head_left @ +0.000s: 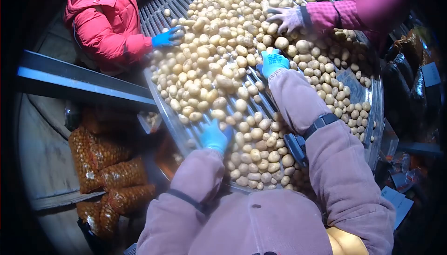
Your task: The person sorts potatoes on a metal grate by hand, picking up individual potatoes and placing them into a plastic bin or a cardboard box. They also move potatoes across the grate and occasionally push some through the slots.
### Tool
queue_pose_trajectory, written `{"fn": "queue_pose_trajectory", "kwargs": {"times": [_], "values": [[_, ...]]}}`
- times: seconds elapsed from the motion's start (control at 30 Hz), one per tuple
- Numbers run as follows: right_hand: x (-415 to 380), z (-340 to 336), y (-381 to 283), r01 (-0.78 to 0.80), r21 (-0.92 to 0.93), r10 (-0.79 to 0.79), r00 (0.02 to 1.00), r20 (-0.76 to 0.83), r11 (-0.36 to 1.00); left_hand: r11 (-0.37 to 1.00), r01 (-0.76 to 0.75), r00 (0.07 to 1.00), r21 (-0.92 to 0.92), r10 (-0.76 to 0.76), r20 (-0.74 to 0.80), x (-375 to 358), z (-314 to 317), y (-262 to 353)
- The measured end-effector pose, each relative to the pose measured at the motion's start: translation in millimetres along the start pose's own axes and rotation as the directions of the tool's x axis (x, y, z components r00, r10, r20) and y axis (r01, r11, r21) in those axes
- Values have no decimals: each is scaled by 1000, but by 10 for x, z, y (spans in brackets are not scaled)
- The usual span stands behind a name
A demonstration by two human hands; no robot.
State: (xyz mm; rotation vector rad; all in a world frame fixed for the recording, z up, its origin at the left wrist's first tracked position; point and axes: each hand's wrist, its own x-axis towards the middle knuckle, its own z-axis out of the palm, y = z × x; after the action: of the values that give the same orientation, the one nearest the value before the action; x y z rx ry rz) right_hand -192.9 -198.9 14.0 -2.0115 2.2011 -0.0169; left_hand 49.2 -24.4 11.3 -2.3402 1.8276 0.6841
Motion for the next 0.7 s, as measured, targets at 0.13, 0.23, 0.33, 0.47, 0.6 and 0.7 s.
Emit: {"fn": "queue_pose_trajectory", "kwargs": {"times": [0.13, 0.23, 0.33, 0.47, 0.6, 0.7], "values": [[147, -113, -117, 10, -76, -4, 997, 80, 997, 998, 14, 1000, -65, -14, -7, -70, -34, 1], [91, -221, -131, 14, -61, -7, 994, 110, 998, 994, 9, 1000, -110, -11, -18, -50, -1, -56], [-9, -238, -125, -30, 2, 29, 996, 87, 1000, 990, -10, 1000, -141, 10, -1, -29, 12, -122], [-347, -163, 406, -153, 714, 91, 988, 124, 683, 979, -57, 998, -196, 50, -44, 21, 102, -216], [-1271, -263, 763, -156, 968, 138, 973, 185, -197, 972, -88, 995, -219, 74, -69, 6, 141, -267], [-1934, -211, 989, -111, 768, -35, 993, 114, -630, 963, -91, 995, -254, 75, -72, 12, 149, -287]]}}
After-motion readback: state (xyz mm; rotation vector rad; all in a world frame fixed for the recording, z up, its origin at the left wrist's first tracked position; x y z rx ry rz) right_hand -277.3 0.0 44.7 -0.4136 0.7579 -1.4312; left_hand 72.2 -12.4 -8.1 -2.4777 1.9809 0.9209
